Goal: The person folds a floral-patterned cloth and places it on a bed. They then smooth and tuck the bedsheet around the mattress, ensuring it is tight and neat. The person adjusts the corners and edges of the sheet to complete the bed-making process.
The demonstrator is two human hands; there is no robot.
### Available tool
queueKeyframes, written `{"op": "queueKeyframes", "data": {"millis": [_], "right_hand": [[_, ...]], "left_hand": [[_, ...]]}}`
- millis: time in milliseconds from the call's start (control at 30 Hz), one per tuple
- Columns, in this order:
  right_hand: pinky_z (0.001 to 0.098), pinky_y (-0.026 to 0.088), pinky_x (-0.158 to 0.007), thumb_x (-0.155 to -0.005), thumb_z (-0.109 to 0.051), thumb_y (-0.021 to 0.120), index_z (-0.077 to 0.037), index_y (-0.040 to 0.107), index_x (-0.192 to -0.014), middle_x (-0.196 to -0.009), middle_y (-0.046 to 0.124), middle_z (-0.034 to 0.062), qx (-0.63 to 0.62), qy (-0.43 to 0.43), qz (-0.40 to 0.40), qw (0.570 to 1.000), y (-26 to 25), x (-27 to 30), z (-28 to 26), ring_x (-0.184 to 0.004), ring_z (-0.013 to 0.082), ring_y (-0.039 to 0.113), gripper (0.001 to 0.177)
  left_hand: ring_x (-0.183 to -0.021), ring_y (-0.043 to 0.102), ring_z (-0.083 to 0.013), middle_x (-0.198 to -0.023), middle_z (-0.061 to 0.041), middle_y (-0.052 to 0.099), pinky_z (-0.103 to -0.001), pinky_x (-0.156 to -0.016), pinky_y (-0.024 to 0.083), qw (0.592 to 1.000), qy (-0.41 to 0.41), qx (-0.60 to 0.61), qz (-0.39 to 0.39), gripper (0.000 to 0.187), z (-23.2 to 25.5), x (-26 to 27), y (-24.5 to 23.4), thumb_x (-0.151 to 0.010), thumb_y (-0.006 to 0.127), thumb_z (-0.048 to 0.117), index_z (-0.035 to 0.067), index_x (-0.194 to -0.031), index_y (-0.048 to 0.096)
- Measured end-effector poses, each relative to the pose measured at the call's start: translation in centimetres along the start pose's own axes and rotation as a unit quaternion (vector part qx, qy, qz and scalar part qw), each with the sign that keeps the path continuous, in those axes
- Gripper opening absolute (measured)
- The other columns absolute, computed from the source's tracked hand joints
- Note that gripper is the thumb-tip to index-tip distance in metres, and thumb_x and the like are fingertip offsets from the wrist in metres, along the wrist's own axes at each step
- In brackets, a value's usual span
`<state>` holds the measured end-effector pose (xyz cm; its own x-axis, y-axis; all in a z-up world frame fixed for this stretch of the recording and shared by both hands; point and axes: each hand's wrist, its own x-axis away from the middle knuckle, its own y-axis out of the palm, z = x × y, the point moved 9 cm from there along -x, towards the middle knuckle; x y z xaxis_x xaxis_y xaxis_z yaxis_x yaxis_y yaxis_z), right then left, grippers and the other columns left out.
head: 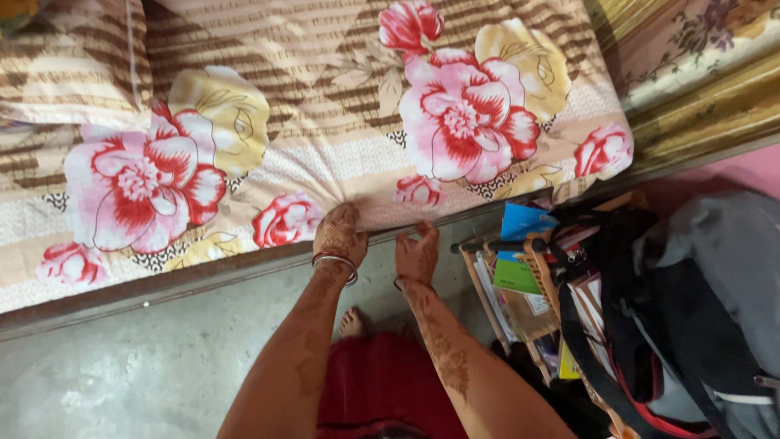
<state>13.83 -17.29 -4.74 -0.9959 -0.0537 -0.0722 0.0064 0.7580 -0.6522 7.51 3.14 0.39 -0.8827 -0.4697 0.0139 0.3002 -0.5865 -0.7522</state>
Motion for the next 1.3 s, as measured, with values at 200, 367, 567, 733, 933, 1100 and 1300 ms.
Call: {"op": "queueKeyframes", "data": {"millis": [200,367,567,733,933,1100,1300], "right_hand": [[0.0347,0.054,-0.076,-0.088,-0.022,0.067,-0.01,0.065,-0.121,-0.105,0.072,0.003,-0.361,0.379,-0.145,0.839,5.6,0.5,3.3,-0.093,0.0198,0.07,0.035],[0.0343,0.058,-0.075,-0.095,-0.026,0.071,-0.008,0.067,-0.105,-0.099,0.071,0.0035,-0.482,0.495,-0.193,0.697,6.3,0.8,2.3,-0.092,0.0201,0.071,0.021],[0.0358,0.059,-0.075,-0.097,-0.022,0.069,-0.008,0.063,-0.096,-0.095,0.066,0.003,-0.52,0.506,-0.158,0.67,3.7,1.5,-2.0,-0.096,0.022,0.069,0.016],[0.0372,0.057,-0.077,-0.096,-0.02,0.066,-0.009,0.062,-0.094,-0.096,0.065,0.0025,-0.535,0.522,-0.14,0.649,3.5,1.7,-4.2,-0.096,0.0217,0.07,0.012],[0.0355,0.055,-0.079,-0.095,-0.016,0.066,-0.006,0.068,-0.09,-0.093,0.067,0.0035,-0.556,0.493,-0.186,0.643,3.9,0.7,-4.5,-0.092,0.0174,0.065,0.011],[0.0375,0.056,-0.078,-0.091,-0.008,0.064,-0.009,0.063,-0.084,-0.081,0.065,0.0027,-0.564,0.492,-0.203,0.631,5.9,-0.1,-2.7,-0.08,0.0177,0.063,0.008],[0.0374,0.054,-0.068,-0.09,-0.005,0.063,-0.008,0.061,-0.076,-0.068,0.06,0.006,-0.617,0.477,-0.211,0.589,8.0,-1.6,-1.7,-0.064,0.0209,0.059,0.015]], "left_hand": [[-0.113,0.06,-0.0356,-0.116,-0.013,0.067,-0.047,-0.101,0.047,0.992,-0.055,0.056,0.099,0.031,0.7,1.5,-1.0,-0.084,0.076,0.024,0.006,-0.107,0.069],[-0.11,0.06,-0.0369,-0.111,-0.013,0.068,-0.049,-0.099,0.046,0.956,-0.153,0.071,0.24,0.027,-0.7,3.7,-1.9,-0.091,0.073,0.023,0.004,-0.11,0.067],[-0.088,0.064,-0.0339,-0.096,-0.021,0.065,-0.044,-0.082,0.053,0.879,-0.379,0.13,0.258,0.041,-5.7,5.4,0.9,-0.08,0.079,0.022,-0.007,-0.098,0.056],[-0.068,0.067,-0.0268,-0.09,-0.02,0.067,-0.039,-0.058,0.055,0.601,-0.523,0.566,0.21,0.037,-7.2,6.1,8.0,-0.091,0.071,0.02,-0.01,-0.104,0.054],[-0.069,0.07,-0.0306,-0.092,-0.02,0.068,-0.039,-0.06,0.06,0.484,-0.538,0.664,0.187,0.035,-7.5,4.8,9.8,-0.093,0.064,0.022,-0.007,-0.113,0.058],[-0.075,0.071,-0.0345,-0.1,-0.022,0.072,-0.043,-0.067,0.06,0.414,-0.507,0.736,0.171,0.039,-7.4,3.7,10.4,-0.097,0.059,0.026,-0.008,-0.115,0.06],[-0.089,0.074,-0.0382,-0.108,-0.024,0.071,-0.047,-0.077,0.066,0.355,-0.496,0.773,0.175,0.038,-6.9,3.7,10.0,-0.099,0.056,0.023,-0.008,-0.12,0.059]]}}
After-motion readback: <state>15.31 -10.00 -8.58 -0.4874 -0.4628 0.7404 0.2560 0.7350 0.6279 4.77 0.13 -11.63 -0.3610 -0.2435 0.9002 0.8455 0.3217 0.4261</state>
